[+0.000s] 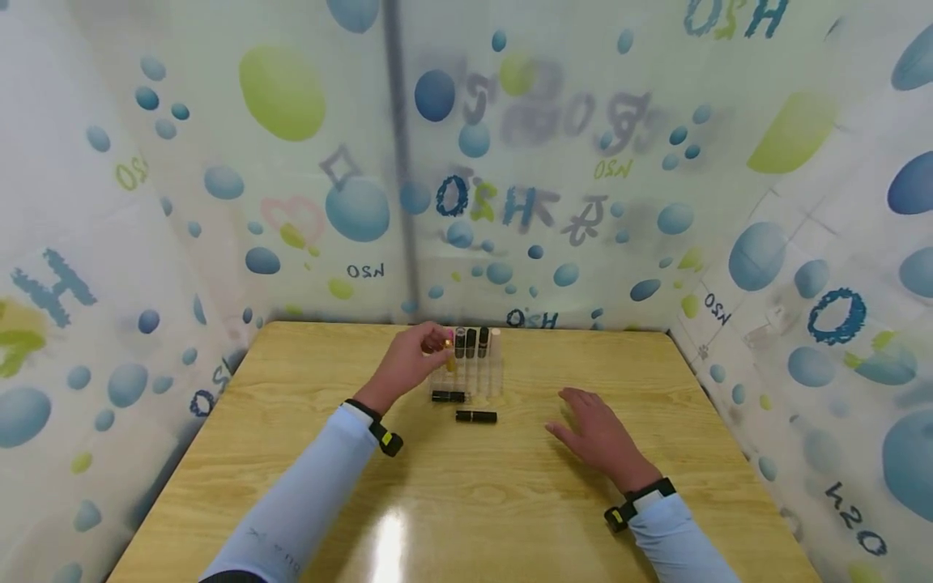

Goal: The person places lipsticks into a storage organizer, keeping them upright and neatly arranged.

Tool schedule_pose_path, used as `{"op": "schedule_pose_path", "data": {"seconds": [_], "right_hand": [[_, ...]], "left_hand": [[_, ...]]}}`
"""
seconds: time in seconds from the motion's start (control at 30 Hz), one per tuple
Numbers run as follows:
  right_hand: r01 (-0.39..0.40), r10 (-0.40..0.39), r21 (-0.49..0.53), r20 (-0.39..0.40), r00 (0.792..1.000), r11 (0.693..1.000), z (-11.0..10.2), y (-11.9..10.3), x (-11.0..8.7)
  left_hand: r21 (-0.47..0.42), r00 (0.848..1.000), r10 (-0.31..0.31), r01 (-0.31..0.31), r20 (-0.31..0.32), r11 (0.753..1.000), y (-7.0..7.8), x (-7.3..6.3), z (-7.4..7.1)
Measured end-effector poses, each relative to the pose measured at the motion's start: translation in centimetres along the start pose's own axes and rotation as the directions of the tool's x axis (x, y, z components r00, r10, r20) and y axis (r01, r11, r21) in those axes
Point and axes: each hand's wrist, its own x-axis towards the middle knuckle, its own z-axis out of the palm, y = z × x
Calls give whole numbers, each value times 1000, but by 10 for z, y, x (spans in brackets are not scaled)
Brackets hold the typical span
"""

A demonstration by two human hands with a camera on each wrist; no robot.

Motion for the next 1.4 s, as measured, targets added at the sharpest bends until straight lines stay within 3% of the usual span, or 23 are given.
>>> {"op": "schedule_pose_path", "data": {"seconds": [0.1, 0.27, 0.67, 0.8, 0.93, 1.07, 1.27, 1.4], "right_hand": [[1, -1, -3, -1, 1000, 1000, 0, 0, -2], [-2, 2, -3, -10, 1000, 1000, -1, 2, -4], [-5, 5, -13, 0, 1000, 1000, 0, 3, -7], [18, -19, -27, -13, 1000, 999, -3, 3, -6], [23, -24, -35, -24, 999, 999, -6, 3, -6], [3, -3, -25, -9, 1000, 1000, -7, 6, -6], [-1, 1, -32, 7, 1000, 999, -2, 9, -6], [-6, 6, -20, 4, 1000, 1000, -1, 8, -4]], "left_hand": [[68, 998, -31, 35, -55, 997, -4, 9, -3], [210, 996, -40, 55, -78, 976, -8, 20, -2], [385, 999, 27, -11, -37, 923, -23, 32, 7], [470, 995, 97, -76, -21, 880, -26, 33, 8], [568, 984, 181, -147, -3, 810, -30, 35, 10], [611, 984, 175, -153, 24, 777, -30, 35, 11], [603, 985, 169, -156, 36, 782, -28, 34, 11], [559, 982, 187, -152, -7, 815, -27, 30, 5]]}}
